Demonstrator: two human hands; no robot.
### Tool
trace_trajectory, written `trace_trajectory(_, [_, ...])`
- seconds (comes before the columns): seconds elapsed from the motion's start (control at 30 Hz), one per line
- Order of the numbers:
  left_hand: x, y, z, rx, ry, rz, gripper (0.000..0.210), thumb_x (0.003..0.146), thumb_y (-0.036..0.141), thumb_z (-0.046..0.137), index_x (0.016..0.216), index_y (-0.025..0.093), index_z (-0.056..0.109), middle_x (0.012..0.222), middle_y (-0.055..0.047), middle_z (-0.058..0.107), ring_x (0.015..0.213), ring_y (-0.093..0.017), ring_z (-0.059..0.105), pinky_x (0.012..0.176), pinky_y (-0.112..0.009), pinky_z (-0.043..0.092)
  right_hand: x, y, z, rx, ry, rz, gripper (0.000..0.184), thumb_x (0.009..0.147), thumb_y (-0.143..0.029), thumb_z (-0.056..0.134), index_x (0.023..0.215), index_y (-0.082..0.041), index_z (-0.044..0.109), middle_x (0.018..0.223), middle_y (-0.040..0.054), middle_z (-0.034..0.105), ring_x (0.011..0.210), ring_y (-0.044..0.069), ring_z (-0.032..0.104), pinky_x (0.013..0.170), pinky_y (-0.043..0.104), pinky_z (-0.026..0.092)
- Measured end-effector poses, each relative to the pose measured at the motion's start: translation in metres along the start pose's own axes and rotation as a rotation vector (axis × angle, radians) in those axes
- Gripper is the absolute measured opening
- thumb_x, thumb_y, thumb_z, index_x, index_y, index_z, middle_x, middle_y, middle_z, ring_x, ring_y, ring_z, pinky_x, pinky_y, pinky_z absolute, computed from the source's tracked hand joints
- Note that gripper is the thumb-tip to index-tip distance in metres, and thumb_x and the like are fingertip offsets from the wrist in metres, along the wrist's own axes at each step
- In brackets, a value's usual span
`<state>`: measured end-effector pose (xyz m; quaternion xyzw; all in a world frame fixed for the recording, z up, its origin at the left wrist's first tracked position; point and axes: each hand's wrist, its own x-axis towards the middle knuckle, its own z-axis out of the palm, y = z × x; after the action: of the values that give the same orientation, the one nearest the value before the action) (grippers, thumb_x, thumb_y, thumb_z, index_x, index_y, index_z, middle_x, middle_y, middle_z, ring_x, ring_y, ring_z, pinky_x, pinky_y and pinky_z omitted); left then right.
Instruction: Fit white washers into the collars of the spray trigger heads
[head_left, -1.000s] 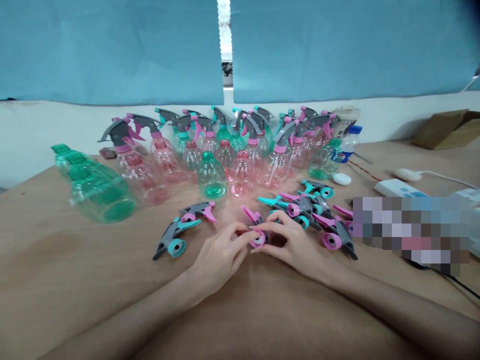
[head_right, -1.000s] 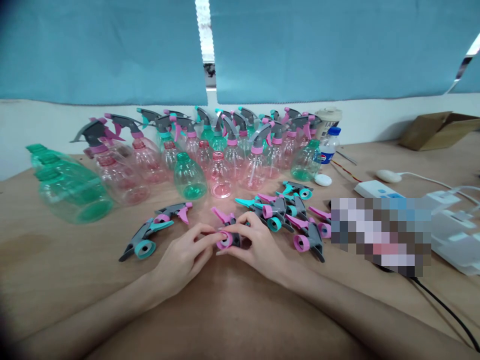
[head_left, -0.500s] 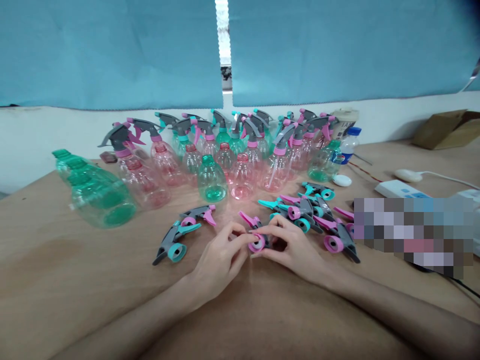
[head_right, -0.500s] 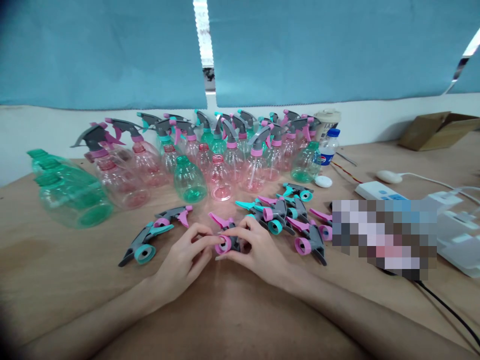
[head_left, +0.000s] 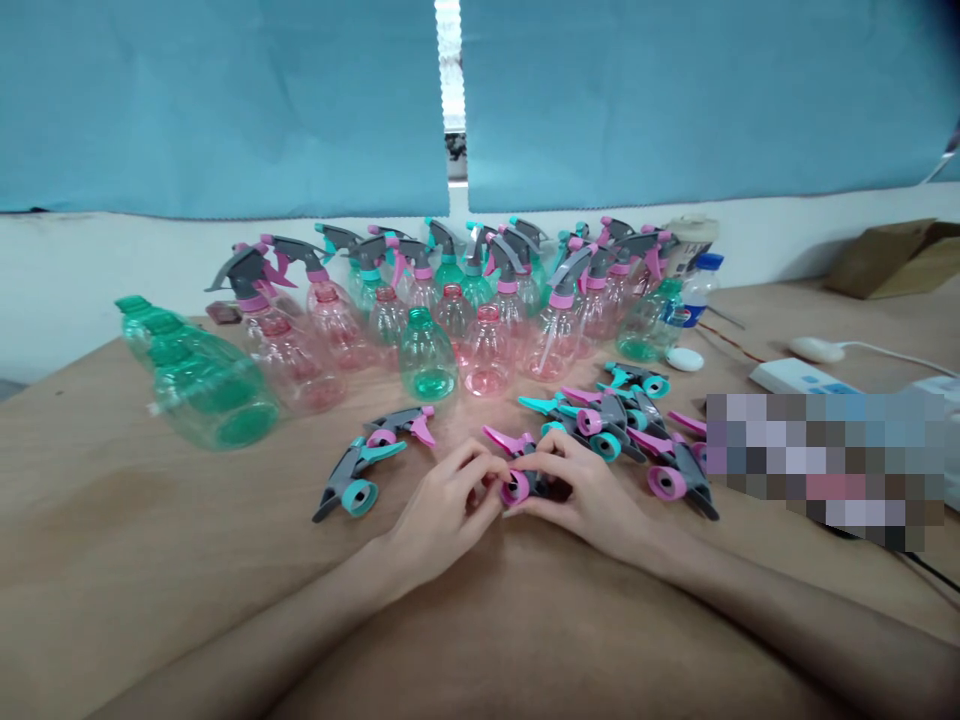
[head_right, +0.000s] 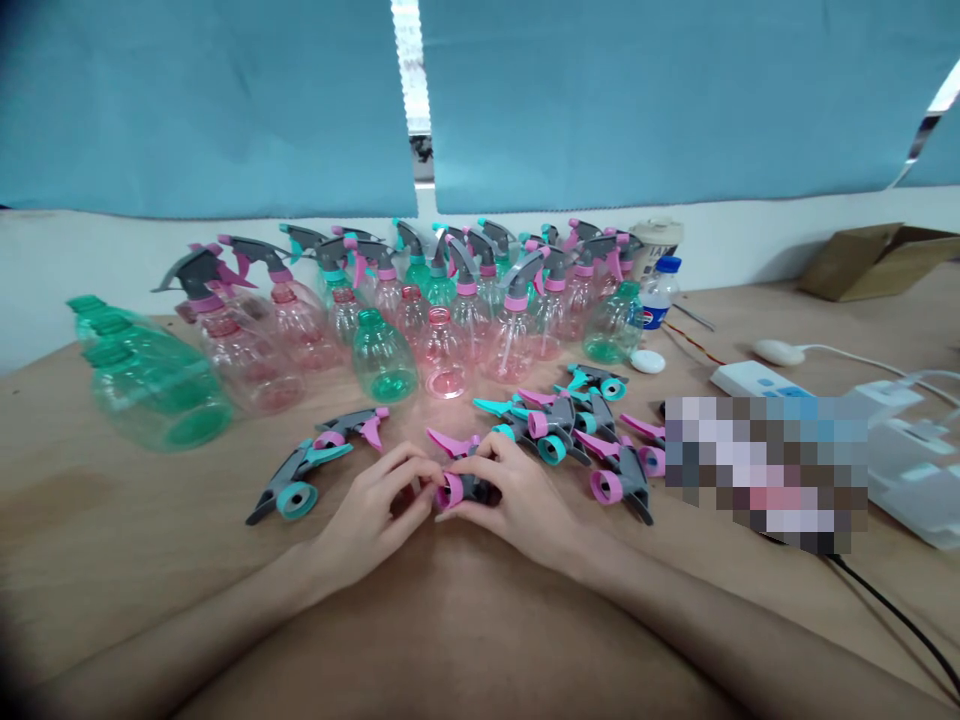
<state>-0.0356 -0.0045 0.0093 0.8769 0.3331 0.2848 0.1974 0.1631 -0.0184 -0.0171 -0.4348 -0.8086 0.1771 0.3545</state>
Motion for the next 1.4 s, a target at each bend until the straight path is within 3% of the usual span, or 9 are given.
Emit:
trace_trajectory(0.43, [0.0018, -0.0024, 0.0009, 0.027, -0.025, -0.012, 0.006, 0.081, 0.014, 0.049, 0.080, 0.018, 0.053, 0.075, 0.001, 0.050, 0.064, -0.012, 0.048, 0.055, -0.022, 0.038, -0.0011, -0.0007, 0.0006, -0.111, 0.003, -0.053, 0.024, 0.082, -0.035, 0.064, 0.103, -0.023, 0.066, 0.091, 0.0061, 0.055, 0.084, 0.020, 0.055, 0.073, 0.035, 0.052])
trace_trajectory(0.67, [0.0022, -0.0039, 0.0014, 0.025, -0.113, -0.036, 0.009, 0.076, 0.011, 0.050, 0.080, 0.019, 0.047, 0.074, 0.003, 0.048, 0.062, -0.012, 0.046, 0.054, -0.023, 0.035, -0.0028, -0.0057, 0.0004, -0.181, 0.044, 0.000, 0.023, 0.082, -0.033, 0.065, 0.103, -0.023, 0.066, 0.092, 0.0063, 0.056, 0.083, 0.020, 0.057, 0.068, 0.033, 0.052])
trace_trajectory(0.9, [0.0023, -0.0030, 0.0029, 0.086, -0.210, -0.011, 0.005, 0.080, 0.014, 0.047, 0.080, 0.019, 0.045, 0.077, 0.002, 0.049, 0.062, -0.012, 0.046, 0.055, -0.023, 0.035, -0.0018, -0.0028, 0.0010, -0.146, 0.031, 0.049, 0.022, 0.084, -0.029, 0.062, 0.106, -0.024, 0.064, 0.097, 0.0066, 0.058, 0.088, 0.021, 0.059, 0.074, 0.035, 0.053])
trace_trajectory(1.07, [0.0021, -0.0029, 0.0039, 0.024, -0.148, -0.086, 0.006, 0.083, 0.020, 0.051, 0.082, 0.019, 0.046, 0.077, 0.002, 0.052, 0.065, -0.012, 0.050, 0.057, -0.023, 0.039, 0.0013, -0.0014, -0.0001, -0.060, 0.034, 0.085, 0.024, 0.082, -0.027, 0.065, 0.106, -0.024, 0.063, 0.098, 0.0058, 0.057, 0.089, 0.020, 0.058, 0.078, 0.035, 0.051])
trace_trajectory(1.23, [0.0037, -0.0013, 0.0013, -0.061, -0.107, -0.198, 0.016, 0.087, 0.032, 0.052, 0.081, 0.019, 0.045, 0.071, 0.003, 0.053, 0.058, -0.011, 0.048, 0.053, -0.023, 0.037, 0.0017, -0.0005, -0.0006, -0.027, 0.031, 0.109, 0.022, 0.083, -0.027, 0.064, 0.105, -0.024, 0.064, 0.095, 0.0046, 0.056, 0.083, 0.018, 0.058, 0.072, 0.033, 0.051])
trace_trajectory(1.4, [0.0059, 0.0008, -0.0012, -0.174, -0.112, -0.211, 0.010, 0.088, 0.029, 0.052, 0.089, 0.020, 0.047, 0.074, 0.003, 0.056, 0.060, -0.011, 0.051, 0.053, -0.022, 0.039, 0.0005, 0.0002, -0.0001, -0.019, 0.012, 0.062, 0.023, 0.085, -0.031, 0.061, 0.107, -0.024, 0.063, 0.096, 0.0047, 0.054, 0.083, 0.017, 0.056, 0.072, 0.032, 0.050])
